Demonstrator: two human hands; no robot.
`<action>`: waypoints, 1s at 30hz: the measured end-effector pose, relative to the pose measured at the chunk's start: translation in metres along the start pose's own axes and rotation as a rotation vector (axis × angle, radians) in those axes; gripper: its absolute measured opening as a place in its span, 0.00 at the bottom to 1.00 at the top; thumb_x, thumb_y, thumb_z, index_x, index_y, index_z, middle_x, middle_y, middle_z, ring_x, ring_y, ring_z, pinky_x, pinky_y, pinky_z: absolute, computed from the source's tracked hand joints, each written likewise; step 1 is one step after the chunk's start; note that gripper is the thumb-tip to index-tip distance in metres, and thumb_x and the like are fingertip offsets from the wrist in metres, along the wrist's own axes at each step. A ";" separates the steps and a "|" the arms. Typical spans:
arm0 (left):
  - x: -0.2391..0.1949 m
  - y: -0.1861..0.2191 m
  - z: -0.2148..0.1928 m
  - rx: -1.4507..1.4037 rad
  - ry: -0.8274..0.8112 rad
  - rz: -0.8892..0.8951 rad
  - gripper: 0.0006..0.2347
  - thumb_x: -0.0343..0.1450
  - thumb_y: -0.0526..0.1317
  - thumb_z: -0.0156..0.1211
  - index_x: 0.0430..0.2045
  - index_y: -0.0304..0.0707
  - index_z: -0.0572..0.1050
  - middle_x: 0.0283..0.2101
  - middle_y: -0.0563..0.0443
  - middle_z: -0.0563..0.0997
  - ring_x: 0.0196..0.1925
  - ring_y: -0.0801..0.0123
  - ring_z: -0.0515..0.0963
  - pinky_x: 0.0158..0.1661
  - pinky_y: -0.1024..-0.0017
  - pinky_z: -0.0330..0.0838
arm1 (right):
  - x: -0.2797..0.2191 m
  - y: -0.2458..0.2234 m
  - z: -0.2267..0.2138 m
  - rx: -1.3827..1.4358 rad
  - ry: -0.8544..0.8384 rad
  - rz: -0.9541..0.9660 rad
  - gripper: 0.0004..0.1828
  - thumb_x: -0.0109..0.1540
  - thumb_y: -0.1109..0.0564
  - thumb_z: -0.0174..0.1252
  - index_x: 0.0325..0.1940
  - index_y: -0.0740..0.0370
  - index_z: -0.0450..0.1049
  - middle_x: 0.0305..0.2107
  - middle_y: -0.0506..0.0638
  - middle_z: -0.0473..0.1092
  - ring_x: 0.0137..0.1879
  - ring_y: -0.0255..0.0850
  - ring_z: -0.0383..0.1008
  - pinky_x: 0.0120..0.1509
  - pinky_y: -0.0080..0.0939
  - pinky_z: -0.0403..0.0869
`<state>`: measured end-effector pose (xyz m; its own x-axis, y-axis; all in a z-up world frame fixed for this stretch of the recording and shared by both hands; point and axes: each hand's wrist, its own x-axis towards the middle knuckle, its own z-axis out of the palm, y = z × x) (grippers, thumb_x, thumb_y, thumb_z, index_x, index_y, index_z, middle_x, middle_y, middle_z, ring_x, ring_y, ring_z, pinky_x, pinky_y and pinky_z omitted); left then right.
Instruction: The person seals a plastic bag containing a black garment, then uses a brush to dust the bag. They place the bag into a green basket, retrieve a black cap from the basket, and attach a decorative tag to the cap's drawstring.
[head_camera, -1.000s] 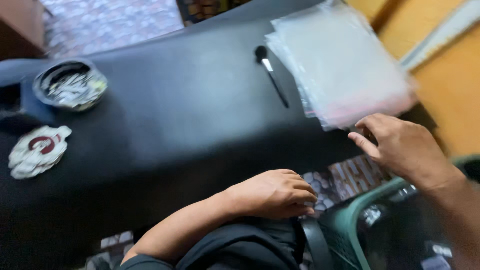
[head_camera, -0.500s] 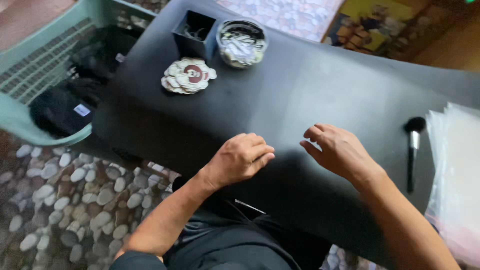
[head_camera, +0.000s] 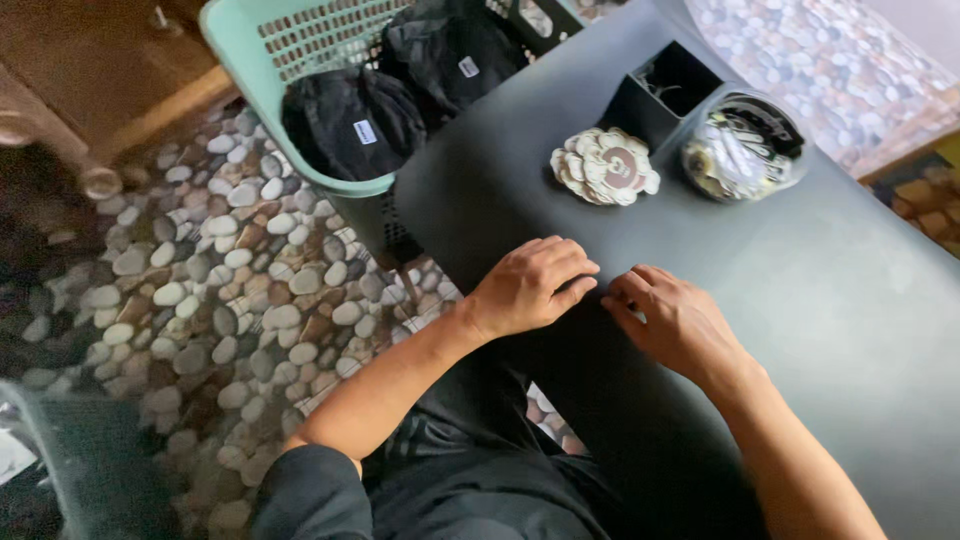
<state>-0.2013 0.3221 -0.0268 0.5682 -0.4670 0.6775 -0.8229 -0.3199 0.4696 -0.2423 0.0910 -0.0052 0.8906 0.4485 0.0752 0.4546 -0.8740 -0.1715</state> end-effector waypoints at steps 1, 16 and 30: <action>-0.001 -0.005 -0.007 0.016 0.015 -0.011 0.04 0.75 0.40 0.58 0.35 0.41 0.78 0.34 0.53 0.76 0.37 0.60 0.80 0.38 0.65 0.75 | 0.011 -0.004 0.001 0.002 -0.001 -0.023 0.09 0.64 0.45 0.57 0.41 0.50 0.72 0.29 0.43 0.71 0.41 0.43 0.77 0.38 0.46 0.77; -0.038 -0.216 -0.166 0.772 0.254 -0.447 0.06 0.74 0.44 0.57 0.36 0.44 0.76 0.28 0.56 0.76 0.33 0.58 0.83 0.33 0.61 0.76 | 0.243 -0.059 0.037 0.050 0.240 -0.375 0.10 0.65 0.45 0.60 0.40 0.51 0.74 0.31 0.45 0.67 0.43 0.51 0.75 0.44 0.53 0.73; -0.049 -0.210 -0.163 0.721 0.144 -0.590 0.08 0.68 0.45 0.61 0.23 0.44 0.74 0.24 0.49 0.78 0.31 0.50 0.83 0.30 0.57 0.76 | 0.478 -0.080 0.129 0.051 -0.301 -0.170 0.24 0.62 0.42 0.58 0.50 0.64 0.78 0.43 0.67 0.76 0.53 0.68 0.76 0.54 0.68 0.75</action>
<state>-0.0560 0.5466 -0.0659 0.8489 0.0242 0.5281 -0.1775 -0.9279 0.3280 0.1454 0.3990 -0.0826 0.7554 0.6286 -0.1848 0.5883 -0.7749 -0.2312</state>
